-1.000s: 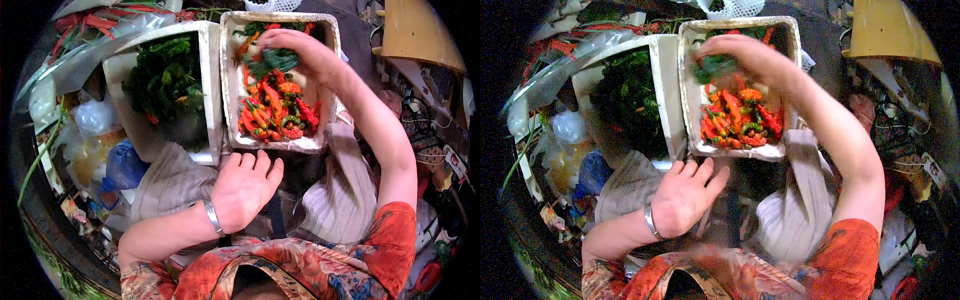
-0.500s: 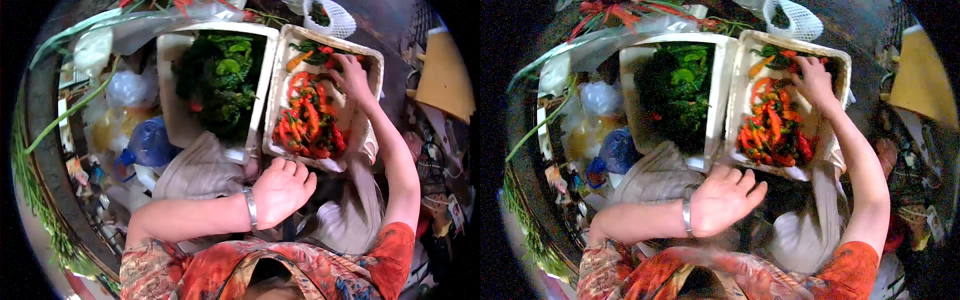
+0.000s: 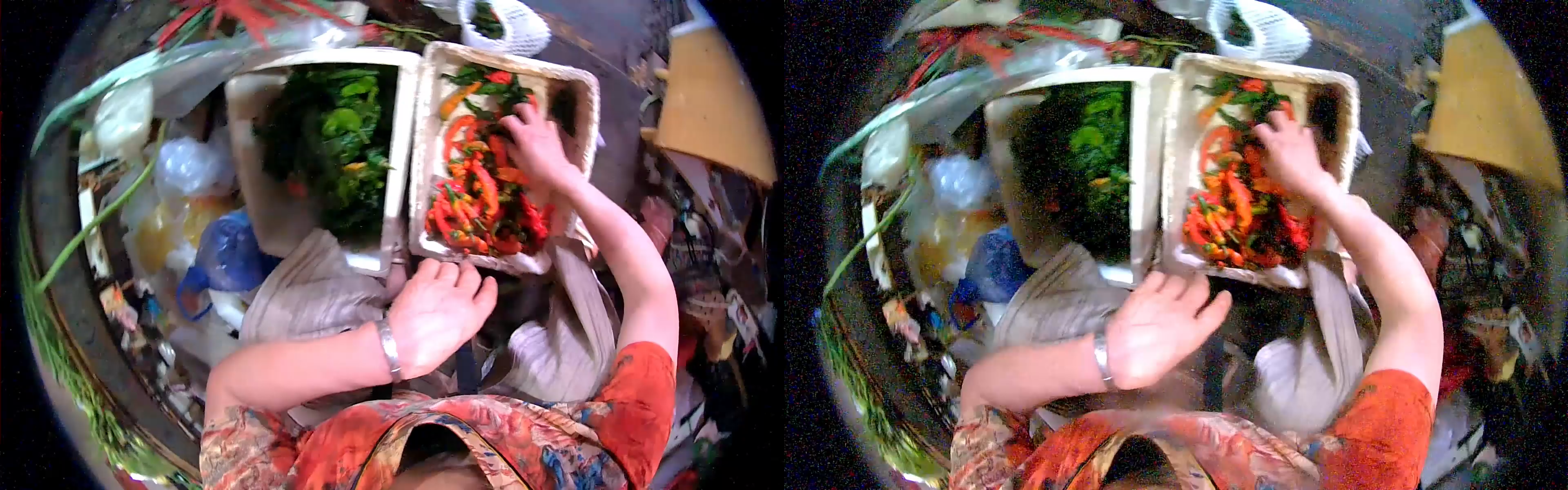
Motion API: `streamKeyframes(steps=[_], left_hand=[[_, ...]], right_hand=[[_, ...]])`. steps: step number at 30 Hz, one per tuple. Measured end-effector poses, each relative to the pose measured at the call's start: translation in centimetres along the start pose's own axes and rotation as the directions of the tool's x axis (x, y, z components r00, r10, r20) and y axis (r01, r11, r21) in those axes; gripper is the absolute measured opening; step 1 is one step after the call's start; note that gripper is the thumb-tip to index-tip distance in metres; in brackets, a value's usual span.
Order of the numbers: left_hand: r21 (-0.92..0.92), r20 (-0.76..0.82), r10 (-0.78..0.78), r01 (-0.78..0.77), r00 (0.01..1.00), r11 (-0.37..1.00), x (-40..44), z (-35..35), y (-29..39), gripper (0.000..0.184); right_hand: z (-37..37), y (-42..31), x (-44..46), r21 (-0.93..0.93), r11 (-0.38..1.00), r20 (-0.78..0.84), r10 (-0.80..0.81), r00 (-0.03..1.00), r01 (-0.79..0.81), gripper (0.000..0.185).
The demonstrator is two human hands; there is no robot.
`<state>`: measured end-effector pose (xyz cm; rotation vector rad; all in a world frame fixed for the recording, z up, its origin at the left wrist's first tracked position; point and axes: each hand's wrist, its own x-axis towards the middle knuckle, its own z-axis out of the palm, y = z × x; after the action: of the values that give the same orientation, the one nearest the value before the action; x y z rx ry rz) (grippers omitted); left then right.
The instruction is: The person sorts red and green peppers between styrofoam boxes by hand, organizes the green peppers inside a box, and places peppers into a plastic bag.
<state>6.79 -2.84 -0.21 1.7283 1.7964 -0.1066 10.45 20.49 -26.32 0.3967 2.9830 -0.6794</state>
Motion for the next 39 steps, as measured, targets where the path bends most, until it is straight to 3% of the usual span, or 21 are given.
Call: streamKeyframes(steps=[2, 3, 5, 7, 8, 9, 11, 13, 15, 16, 21, 23, 24, 25, 27, 29, 30, 31, 34, 37, 39], left_hand=[[0.015, 0.001, 0.006, -0.006, 1.0, 1.0, 0.0, 0.1, -0.1, 0.053], [0.02, -0.028, 0.006, -0.005, 1.0, 1.0, 0.0, 0.3, -0.2, 0.052], [-0.006, -0.008, 0.004, -0.004, 1.0, 1.0, 0.1, -0.2, -0.3, 0.049], [0.003, -0.02, 0.003, -0.003, 1.0, 1.0, 0.2, -0.2, -0.2, 0.047], [0.003, -0.021, 0.002, -0.002, 1.0, 1.0, 0.2, -0.1, -0.2, 0.047], [0.005, -0.018, 0.005, -0.005, 1.0, 1.0, 0.3, -0.2, -0.2, 0.047], [0.012, -0.001, 0.007, -0.007, 1.0, 1.0, 0.4, -0.2, -0.3, 0.046], [0.011, 0.015, 0.009, -0.009, 1.0, 1.0, 0.6, -0.1, -0.3, 0.046], [0.011, 0.031, 0.013, -0.014, 0.999, 1.0, 0.8, -0.2, -0.4, 0.046], [0.022, 0.038, 0.009, -0.009, 0.999, 1.0, 0.9, -0.2, -0.4, 0.046], [0.037, 0.033, -0.001, 0.0, 0.999, 0.999, 0.9, -0.6, -0.6, 0.047], [0.051, 0.025, -0.007, 0.005, 1.0, 0.999, 0.9, -0.7, -0.7, 0.046], [0.046, 0.023, -0.005, 0.004, 1.0, 0.999, 0.9, -0.7, -0.8, 0.046], [0.047, 0.015, 0.001, -0.002, 1.0, 0.999, 1.0, -0.7, -0.8, 0.045], [0.048, 0.012, 0.01, -0.011, 1.0, 0.999, 1.0, -0.6, -0.8, 0.045], [0.055, 0.04, -0.006, 0.004, 0.999, 0.998, 1.1, -0.7, -0.7, 0.047], [0.061, 0.041, -0.006, 0.004, 0.999, 0.998, 1.2, -0.7, -0.7, 0.047], [0.055, 0.043, -0.004, 0.001, 0.999, 0.998, 1.2, -0.7, -0.7, 0.047], [0.049, 0.052, -0.002, -0.001, 0.999, 0.999, 1.3, -0.7, -0.7, 0.048], [0.042, 0.056, -0.001, -0.001, 0.998, 0.999, 1.3, -0.7, -0.6, 0.047], [0.038, 0.054, -0.001, -0.002, 0.999, 0.999, 1.4, -0.8, -0.8, 0.047]], right_hand=[[-0.7, -1.1, -2.1, 0.071, 0.996, 0.058, -0.057, 0.997, 0.053, 0.036], [-0.6, -1.1, -2.9, 0.081, 0.996, 0.141, -0.033, 0.989, 0.022, 0.033], [-0.8, -0.5, -3.7, 0.214, 0.976, 0.15, 0.009, 0.989, -0.041, 0.029], [-0.8, 1.0, -2.7, 0.188, 0.975, 0.103, 0.102, 0.989, -0.12, 0.022], [-1.1, 1.8, -2.3, 0.216, 0.973, -0.015, 0.082, 0.997, -0.077, 0.019], [-1.9, 2.3, -1.5, 0.223, 0.971, -0.037, 0.092, 0.995, -0.082, 0.022], [-1.6, 3.2, 0.3, 0.132, 0.991, -0.232, 0.057, 0.971, -0.026, 0.028], [-2.0, 2.8, 1.8, 0.122, 0.992, -0.22, 0.051, 0.974, -0.024, 0.033], [-0.9, 2.9, 3.0, 0.024, 0.987, -0.126, 0.16, 0.979, -0.158, 0.045], [0.1, 3.7, 3.5, 0.145, 0.964, -0.031, 0.228, 0.973, -0.221, 0.045], [-1.0, 4.0, 1.6, 0.329, 0.909, -0.086, 0.299, 0.95, -0.256, 0.041], [-2.4, 3.8, -0.1, 0.373, 0.908, 0.04, 0.191, 0.981, -0.192, 0.028], [-2.7, 4.4, -0.8, 0.388, 0.914, 0.187, 0.05, 0.981, -0.12, 0.027], [-3.9, 4.2, -1.0, 0.503, 0.84, 0.421, -0.033, 0.907, -0.203, 0.027], [-2.8, 4.7, -0.6, 0.303, 0.951, 0.262, -0.02, 0.965, -0.063, 0.033], [-3.3, 4.1, 0.3, 0.147, 0.982, 0.078, 0.11, 0.991, -0.12, 0.042], [-3.9, 3.8, 1.3, 0.075, 0.995, 0.052, 0.064, 0.997, -0.068, 0.056], [-3.6, 3.4, 2.1, 0.081, 0.994, 0.048, 0.067, 0.997, -0.071, 0.056], [-2.1, 2.6, 4.4, 0.022, 0.989, 0.173, 0.142, 0.975, -0.148, 0.079], [0.1, 2.1, 4.4, -0.101, 0.981, 0.068, 0.173, 0.983, -0.166, 0.08], [-0.1, 3.2, 4.5, 0.008, 0.983, 0.128, 0.183, 0.975, -0.185, 0.076]])
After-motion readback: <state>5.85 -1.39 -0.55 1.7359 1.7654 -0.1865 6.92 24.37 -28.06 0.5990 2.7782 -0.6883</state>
